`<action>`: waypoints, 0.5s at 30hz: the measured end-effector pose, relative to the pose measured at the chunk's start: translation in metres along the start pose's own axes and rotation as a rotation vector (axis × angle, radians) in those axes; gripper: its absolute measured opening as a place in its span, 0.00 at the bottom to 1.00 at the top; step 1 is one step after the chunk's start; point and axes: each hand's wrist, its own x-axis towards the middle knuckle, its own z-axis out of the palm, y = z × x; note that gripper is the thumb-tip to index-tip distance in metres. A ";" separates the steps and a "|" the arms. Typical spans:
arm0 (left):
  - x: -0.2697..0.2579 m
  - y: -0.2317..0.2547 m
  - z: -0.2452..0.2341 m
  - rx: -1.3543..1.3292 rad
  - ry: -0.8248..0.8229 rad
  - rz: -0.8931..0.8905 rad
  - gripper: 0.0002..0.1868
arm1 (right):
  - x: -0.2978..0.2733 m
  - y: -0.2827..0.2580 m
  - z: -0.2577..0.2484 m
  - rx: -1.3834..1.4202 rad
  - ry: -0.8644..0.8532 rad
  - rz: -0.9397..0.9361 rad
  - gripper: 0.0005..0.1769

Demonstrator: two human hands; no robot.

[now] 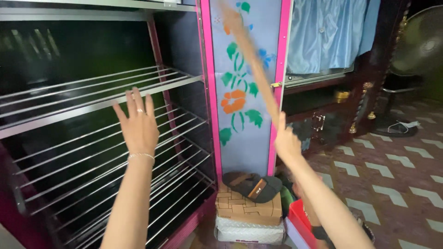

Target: The person sits on the floor and uses a broom to sweep dust and debris from the metal shelves of a pink shoe rack. They clean the bottom shelf, then the sides and upper shelves, and finally sweep the floor area beneath the rack.

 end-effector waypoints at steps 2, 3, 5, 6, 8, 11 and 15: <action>0.013 -0.007 0.000 0.014 0.042 -0.016 0.36 | 0.028 0.004 -0.004 0.068 0.068 0.023 0.47; 0.018 -0.010 0.001 0.032 0.083 -0.034 0.35 | 0.042 0.006 -0.006 0.137 0.135 0.044 0.48; 0.030 -0.009 -0.005 0.064 0.099 -0.029 0.34 | 0.051 -0.014 -0.010 0.156 0.134 0.038 0.51; 0.035 -0.008 -0.008 0.099 0.116 -0.027 0.34 | 0.056 -0.024 -0.013 0.177 0.133 0.030 0.54; 0.046 0.000 -0.017 0.079 0.136 0.000 0.34 | 0.065 -0.036 0.008 0.095 0.126 -0.045 0.50; 0.059 0.016 -0.029 0.039 0.202 0.075 0.31 | 0.064 -0.069 -0.009 -0.018 0.100 -0.123 0.47; 0.072 0.037 -0.048 0.026 0.322 0.246 0.28 | 0.090 -0.081 -0.049 0.129 0.160 -0.086 0.51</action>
